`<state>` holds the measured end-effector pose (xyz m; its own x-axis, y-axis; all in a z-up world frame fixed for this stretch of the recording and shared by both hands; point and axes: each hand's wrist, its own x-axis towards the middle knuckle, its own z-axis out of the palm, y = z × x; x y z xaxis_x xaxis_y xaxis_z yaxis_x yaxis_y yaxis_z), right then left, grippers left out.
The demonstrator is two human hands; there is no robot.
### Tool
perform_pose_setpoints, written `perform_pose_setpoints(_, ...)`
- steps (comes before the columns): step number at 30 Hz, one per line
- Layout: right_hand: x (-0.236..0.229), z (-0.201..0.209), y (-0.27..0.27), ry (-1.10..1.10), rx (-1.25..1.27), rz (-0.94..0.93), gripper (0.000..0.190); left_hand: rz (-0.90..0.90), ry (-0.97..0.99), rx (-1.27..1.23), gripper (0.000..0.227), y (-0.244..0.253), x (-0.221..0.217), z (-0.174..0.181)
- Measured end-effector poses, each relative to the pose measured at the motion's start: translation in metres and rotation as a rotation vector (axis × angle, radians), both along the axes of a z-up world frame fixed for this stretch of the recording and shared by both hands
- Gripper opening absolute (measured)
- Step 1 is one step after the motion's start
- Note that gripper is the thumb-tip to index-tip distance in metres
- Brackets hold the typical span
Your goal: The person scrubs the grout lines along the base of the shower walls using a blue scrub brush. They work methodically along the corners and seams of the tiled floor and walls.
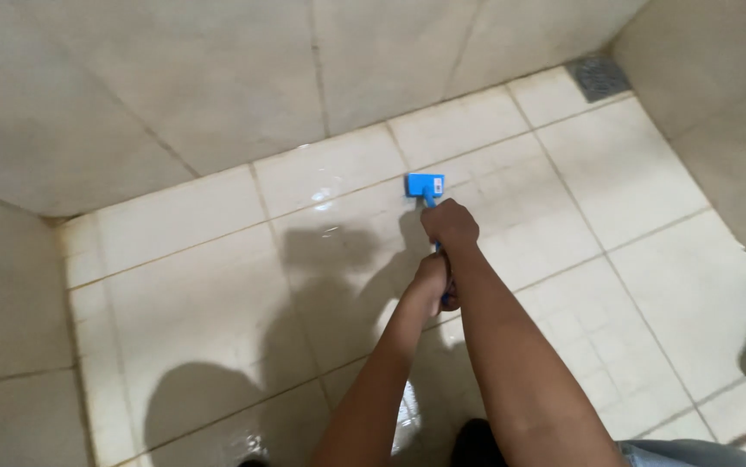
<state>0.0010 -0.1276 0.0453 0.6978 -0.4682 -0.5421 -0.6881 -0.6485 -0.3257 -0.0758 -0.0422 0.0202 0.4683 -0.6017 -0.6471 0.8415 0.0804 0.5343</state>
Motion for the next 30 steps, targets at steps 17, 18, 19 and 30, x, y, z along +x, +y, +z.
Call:
perform_pose_setpoints(17,0.019,-0.017,0.012,-0.081,0.042,-0.041,0.035,0.039,0.106,0.14,0.041,0.018,0.019,-0.005)
perform_pose_setpoints(18,0.025,-0.016,0.023,-0.081,0.018,-0.016,0.035,0.061,0.107,0.118,0.042,0.027,0.023,-0.009)
perform_pose_setpoints(19,0.029,-0.018,0.033,-0.082,0.026,0.002,0.035,0.08,0.108,0.125,0.042,0.038,0.025,0.001)
perform_pose_setpoints(30,0.039,-0.043,0.048,-0.175,-0.058,0.033,0.042,0.073,0.062,0.136,0.039,0.056,0.03,0.006)
